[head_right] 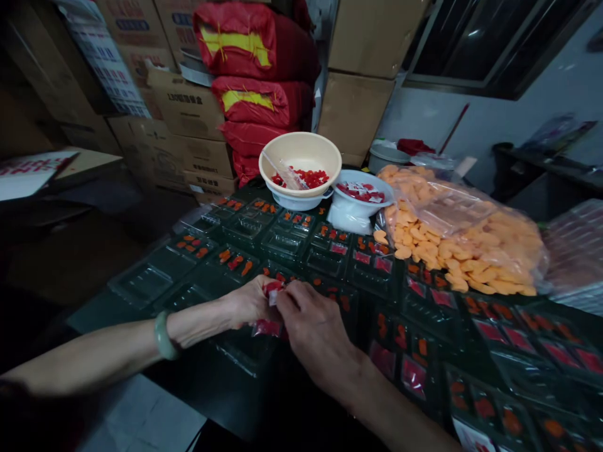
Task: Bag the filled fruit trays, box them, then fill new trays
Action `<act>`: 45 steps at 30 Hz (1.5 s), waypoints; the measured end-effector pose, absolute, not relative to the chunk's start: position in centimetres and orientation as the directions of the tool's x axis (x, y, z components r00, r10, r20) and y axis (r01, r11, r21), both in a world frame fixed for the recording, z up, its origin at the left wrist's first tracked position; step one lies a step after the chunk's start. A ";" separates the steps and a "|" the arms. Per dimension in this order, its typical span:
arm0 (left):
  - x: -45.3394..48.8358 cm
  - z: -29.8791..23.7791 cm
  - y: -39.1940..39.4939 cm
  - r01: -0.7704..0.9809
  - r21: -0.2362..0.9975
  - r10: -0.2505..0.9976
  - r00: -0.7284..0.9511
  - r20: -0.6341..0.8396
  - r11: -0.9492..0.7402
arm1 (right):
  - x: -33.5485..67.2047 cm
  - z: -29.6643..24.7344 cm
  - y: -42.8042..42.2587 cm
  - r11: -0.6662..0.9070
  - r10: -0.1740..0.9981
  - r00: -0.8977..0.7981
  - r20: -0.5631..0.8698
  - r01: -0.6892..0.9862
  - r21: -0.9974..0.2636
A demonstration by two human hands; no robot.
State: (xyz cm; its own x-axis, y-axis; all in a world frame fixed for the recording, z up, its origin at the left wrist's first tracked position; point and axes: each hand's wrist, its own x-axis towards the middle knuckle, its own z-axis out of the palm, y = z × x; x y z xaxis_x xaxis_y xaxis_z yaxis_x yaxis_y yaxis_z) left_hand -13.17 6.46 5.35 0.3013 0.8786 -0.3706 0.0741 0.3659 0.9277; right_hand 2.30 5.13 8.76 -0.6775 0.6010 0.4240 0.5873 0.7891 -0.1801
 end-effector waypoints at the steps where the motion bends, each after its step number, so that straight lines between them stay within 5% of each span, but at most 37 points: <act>1: -13.2 5.3 6.7 0.052 0.923 0.875 0.304 -0.377 0.380 | 2.5 8.9 5.7 0.770 0.629 -0.629 0.457 0.587 -0.251; 4: -13.7 4.9 7.6 -0.021 0.897 0.863 0.282 -0.419 0.442 | 3.5 9.2 7.7 0.620 0.784 -0.423 0.455 0.574 -0.535; 9: -16.1 3.7 8.7 -0.277 0.842 0.884 0.208 -0.418 0.463 | 5.1 8.0 10.6 0.095 0.986 -0.158 0.045 0.319 -0.943; 15: -19.0 3.8 8.3 -0.513 0.767 0.902 0.032 -0.431 0.385 | 7.2 6.1 10.1 -0.156 0.987 -0.027 -0.159 0.103 -0.982; 21: -19.5 4.3 7.5 -0.529 0.740 0.848 -0.068 -0.525 0.416 | 10.2 4.2 5.6 -0.272 0.955 0.194 -0.225 0.269 -0.924; 27: -16.8 4.7 6.5 -0.534 0.721 0.868 0.051 -0.494 0.442 | 11.1 1.3 2.9 -0.133 0.952 0.306 0.014 0.455 -0.880; 31: -14.5 4.7 5.6 -0.577 0.689 0.895 0.209 -0.394 0.438 | 10.4 0.1 3.8 -0.067 0.967 0.184 0.177 0.852 -0.520; 34: -13.6 4.5 5.1 -0.574 0.684 0.893 0.271 -0.361 0.450 | 9.6 0.7 4.0 0.071 0.973 -0.006 0.229 0.958 -0.277; 39: -13.0 4.6 4.7 -0.528 0.718 0.891 0.286 -0.353 0.453 | 7.0 4.2 3.2 0.358 0.925 -0.190 0.330 0.729 -0.583; 45: -13.0 5.0 4.7 -0.579 0.657 0.874 0.350 -0.336 0.484 | 4.8 5.6 3.6 0.453 0.887 -0.352 0.298 0.545 -0.705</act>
